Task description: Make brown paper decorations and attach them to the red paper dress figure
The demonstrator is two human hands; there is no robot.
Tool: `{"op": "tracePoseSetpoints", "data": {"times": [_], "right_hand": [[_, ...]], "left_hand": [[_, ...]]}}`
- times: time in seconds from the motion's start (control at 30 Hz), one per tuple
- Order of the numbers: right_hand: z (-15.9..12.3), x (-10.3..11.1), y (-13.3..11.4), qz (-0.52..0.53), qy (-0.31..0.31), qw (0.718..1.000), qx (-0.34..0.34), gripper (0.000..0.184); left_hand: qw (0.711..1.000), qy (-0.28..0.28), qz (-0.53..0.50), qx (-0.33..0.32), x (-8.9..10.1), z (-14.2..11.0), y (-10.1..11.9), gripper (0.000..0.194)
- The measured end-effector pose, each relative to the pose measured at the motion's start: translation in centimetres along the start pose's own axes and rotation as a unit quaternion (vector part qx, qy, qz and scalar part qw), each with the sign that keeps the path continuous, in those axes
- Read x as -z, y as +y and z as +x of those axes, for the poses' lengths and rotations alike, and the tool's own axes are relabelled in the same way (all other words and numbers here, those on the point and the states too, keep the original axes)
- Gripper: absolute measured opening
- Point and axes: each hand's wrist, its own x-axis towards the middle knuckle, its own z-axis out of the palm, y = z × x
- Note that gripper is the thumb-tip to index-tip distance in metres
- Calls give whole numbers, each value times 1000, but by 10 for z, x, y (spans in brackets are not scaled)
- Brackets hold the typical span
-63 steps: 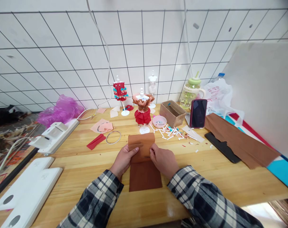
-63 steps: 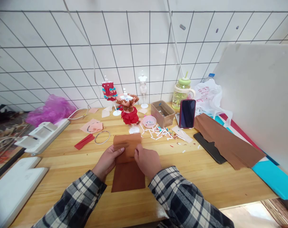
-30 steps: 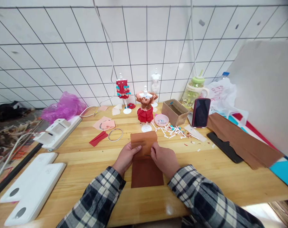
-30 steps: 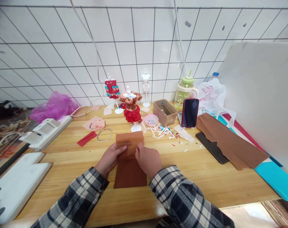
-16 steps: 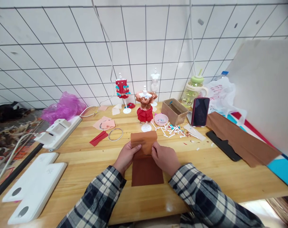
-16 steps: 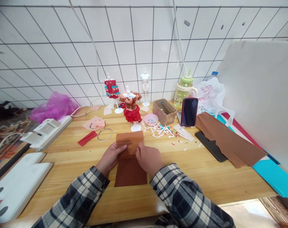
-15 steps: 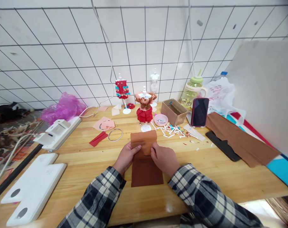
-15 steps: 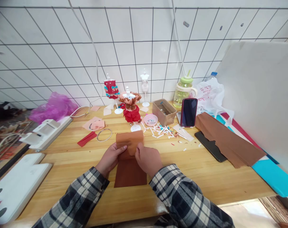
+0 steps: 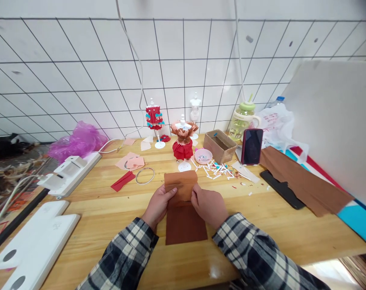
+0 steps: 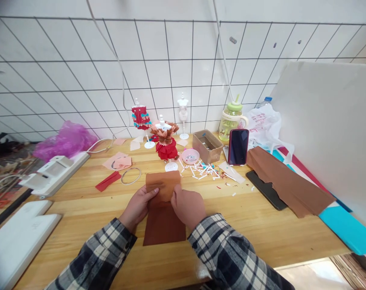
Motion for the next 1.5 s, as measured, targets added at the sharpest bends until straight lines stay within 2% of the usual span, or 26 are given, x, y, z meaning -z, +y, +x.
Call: {"op": "tracePoseSetpoints", "data": {"times": [0.2,0.47,0.83,1.5], "right_hand": [[0,1,1,-3,2,1000,-11,25],[2,0,-4,10,-22,1000,4,27],[2,3,-4,14,-26,1000,5,27],[3,3,-6,25,-47,999,5,26]], "left_hand": [[1000,11,-3,-7,1,1,-2,47],[1000,-2,16,-13,0,1,-3,38],[1000,6,17,-22,1,2,-7,40],[1000,0,-2,15,-5,0,-6,35]]}}
